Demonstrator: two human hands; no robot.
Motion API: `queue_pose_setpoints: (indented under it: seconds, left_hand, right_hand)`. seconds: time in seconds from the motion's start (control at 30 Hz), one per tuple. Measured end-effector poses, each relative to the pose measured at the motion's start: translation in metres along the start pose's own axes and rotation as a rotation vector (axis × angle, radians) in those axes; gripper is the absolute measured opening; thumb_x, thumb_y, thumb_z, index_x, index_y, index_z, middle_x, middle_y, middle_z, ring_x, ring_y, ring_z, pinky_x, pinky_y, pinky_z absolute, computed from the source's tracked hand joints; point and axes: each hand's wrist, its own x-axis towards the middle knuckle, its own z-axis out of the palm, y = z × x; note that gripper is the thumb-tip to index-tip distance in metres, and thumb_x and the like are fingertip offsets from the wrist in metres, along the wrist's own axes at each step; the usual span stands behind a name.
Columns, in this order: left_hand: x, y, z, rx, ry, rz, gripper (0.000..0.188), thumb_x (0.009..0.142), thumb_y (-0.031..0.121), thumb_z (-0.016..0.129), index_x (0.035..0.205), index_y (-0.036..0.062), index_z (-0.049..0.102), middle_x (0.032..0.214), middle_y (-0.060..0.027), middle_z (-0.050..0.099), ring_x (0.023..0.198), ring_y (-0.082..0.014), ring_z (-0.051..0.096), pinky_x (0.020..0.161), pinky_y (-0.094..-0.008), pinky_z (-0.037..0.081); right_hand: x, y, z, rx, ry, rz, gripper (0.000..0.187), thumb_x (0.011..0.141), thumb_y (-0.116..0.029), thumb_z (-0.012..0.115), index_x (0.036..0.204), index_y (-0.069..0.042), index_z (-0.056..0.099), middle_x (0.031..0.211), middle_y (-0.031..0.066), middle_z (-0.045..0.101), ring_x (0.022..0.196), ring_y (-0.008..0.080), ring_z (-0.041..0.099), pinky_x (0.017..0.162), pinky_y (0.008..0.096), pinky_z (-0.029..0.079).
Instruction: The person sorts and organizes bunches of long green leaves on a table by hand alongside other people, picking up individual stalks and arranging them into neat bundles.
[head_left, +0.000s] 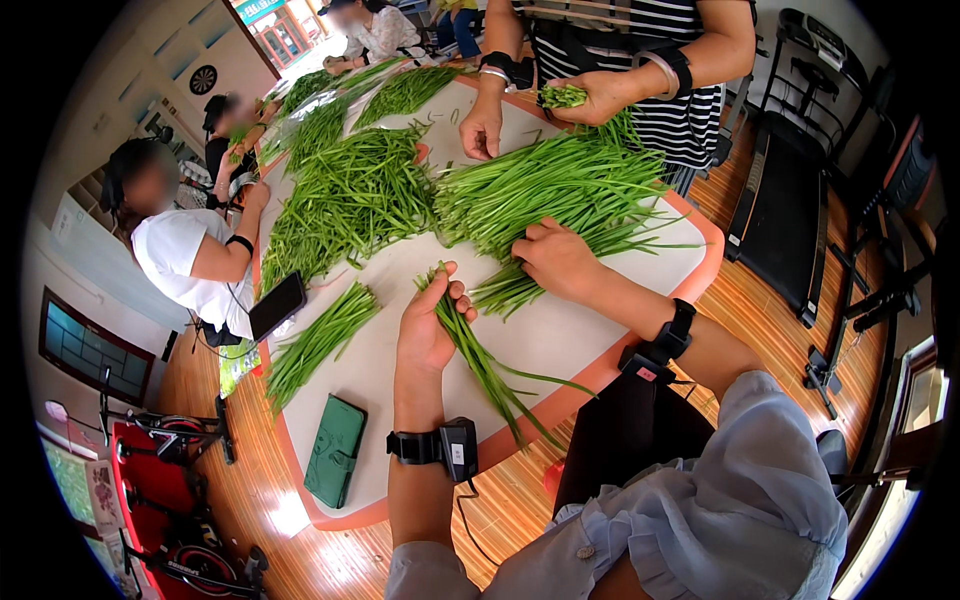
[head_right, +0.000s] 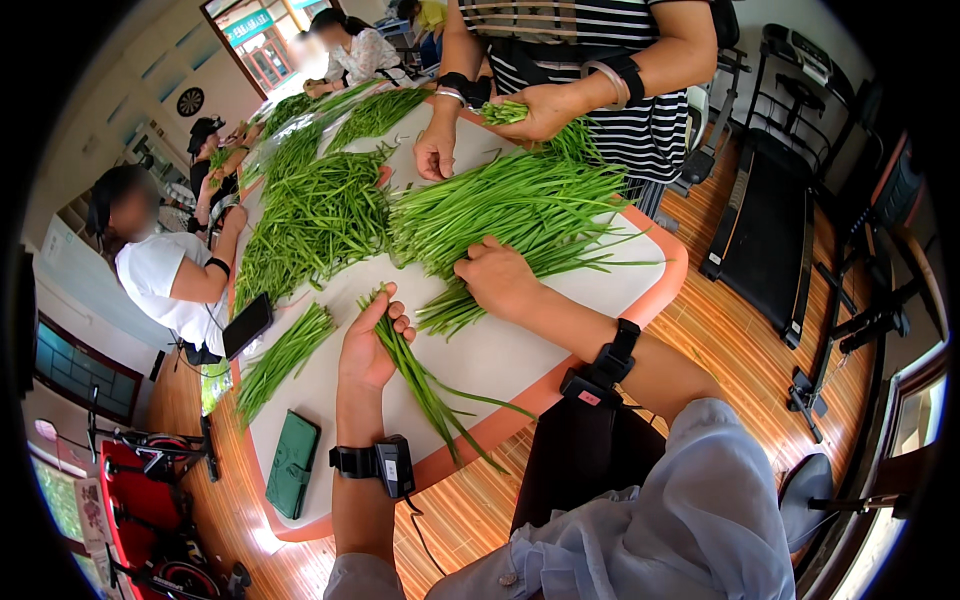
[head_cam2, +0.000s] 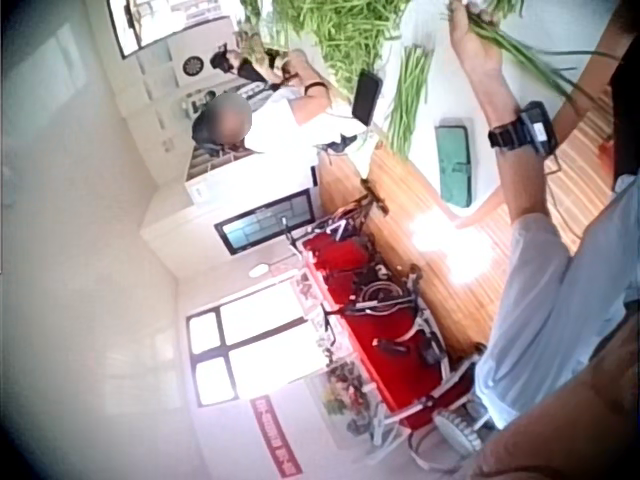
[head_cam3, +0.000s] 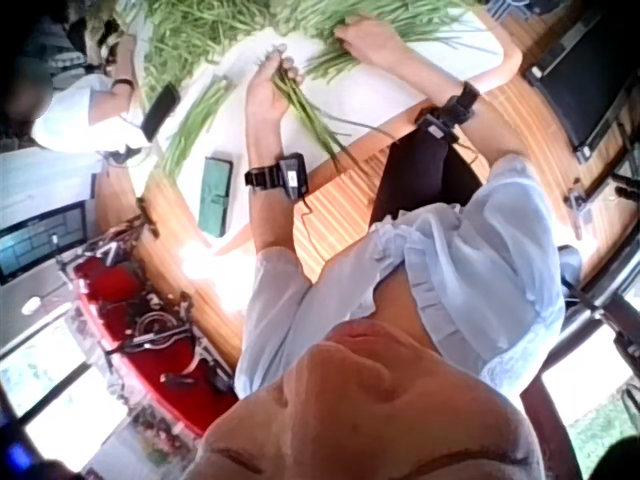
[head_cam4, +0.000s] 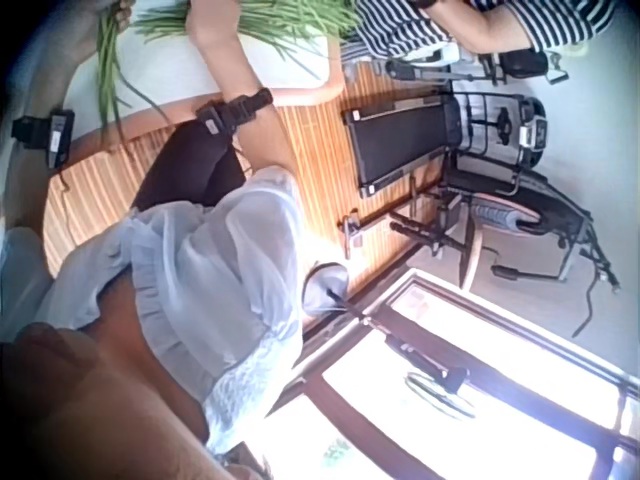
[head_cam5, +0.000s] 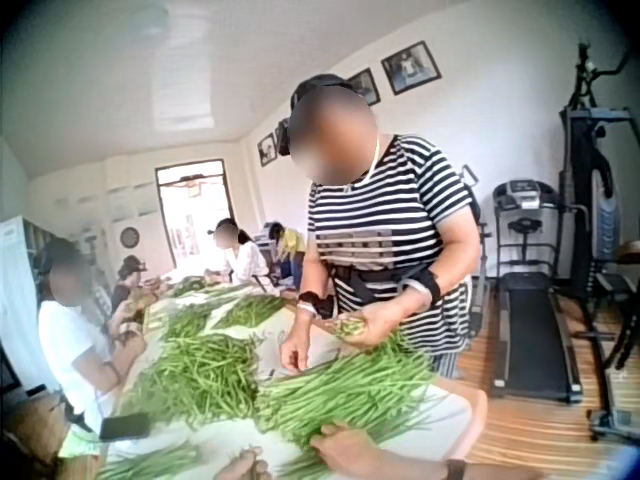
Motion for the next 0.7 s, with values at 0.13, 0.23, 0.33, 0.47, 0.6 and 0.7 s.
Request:
queue_pose_setpoints:
  seconds: [0.13,0.23,0.33,0.47,0.6,0.7]
  left_hand:
    - [-0.002,0.000,0.005,0.051,0.051,0.002,0.028,0.089,0.024,0.052,0.112,0.0088,0.050,0.068,0.0029,0.039,0.057,-0.0097,0.037,0.054,-0.0259,0.035]
    - [-0.001,0.002,0.002,0.109,0.056,-0.007,0.033,0.089,0.025,0.053,0.117,0.0089,0.049,0.066,0.0042,0.036,0.055,-0.0086,0.033,0.052,-0.0251,0.032]
    - [0.002,0.000,0.000,0.117,0.049,-0.019,0.035,0.087,0.025,0.055,0.118,0.0092,0.048,0.066,0.0047,0.035,0.055,-0.0078,0.032,0.050,-0.0237,0.031]
    - [-0.002,-0.003,0.007,0.104,0.001,-0.017,0.037,0.087,0.024,0.056,0.119,0.0084,0.048,0.065,0.0048,0.034,0.055,-0.0072,0.032,0.050,-0.0224,0.030]
    - [0.000,-0.004,0.006,0.094,-0.024,0.005,0.034,0.087,0.025,0.056,0.115,0.0071,0.050,0.066,0.0046,0.036,0.055,-0.0074,0.032,0.050,-0.0225,0.030]
    - [0.001,-0.003,-0.001,0.052,0.032,0.056,0.030,0.087,0.025,0.056,0.110,0.0070,0.051,0.069,0.0031,0.041,0.059,-0.0088,0.038,0.054,-0.0243,0.035]
  right_hand:
    - [0.004,0.002,0.004,-0.068,0.004,-0.078,0.010,0.071,-0.011,0.058,0.080,-0.009,0.062,0.076,0.0075,0.055,0.083,0.0272,0.053,0.079,0.0367,0.043]
    - [0.004,0.010,-0.005,0.153,-0.037,-0.070,0.010,0.072,-0.013,0.059,0.080,-0.008,0.061,0.078,0.0080,0.056,0.085,0.0265,0.053,0.080,0.0361,0.042]
    - [-0.001,0.011,-0.008,0.222,0.153,-0.064,0.012,0.075,-0.014,0.060,0.084,-0.006,0.060,0.073,0.0088,0.059,0.072,0.0246,0.056,0.069,0.0348,0.045]
    - [0.001,-0.011,-0.013,0.572,0.068,0.079,0.013,0.078,-0.017,0.058,0.085,-0.006,0.059,0.072,0.0103,0.062,0.066,0.0268,0.060,0.061,0.0341,0.047]
    - [0.002,-0.035,-0.008,0.636,-0.009,0.051,0.016,0.080,-0.018,0.058,0.089,-0.004,0.058,0.070,0.0108,0.062,0.061,0.0255,0.060,0.056,0.0327,0.047]
    - [0.000,-0.044,-0.008,0.667,-0.100,0.075,0.019,0.081,-0.021,0.058,0.088,-0.004,0.061,0.068,0.0105,0.062,0.059,0.0214,0.060,0.056,0.0313,0.046]
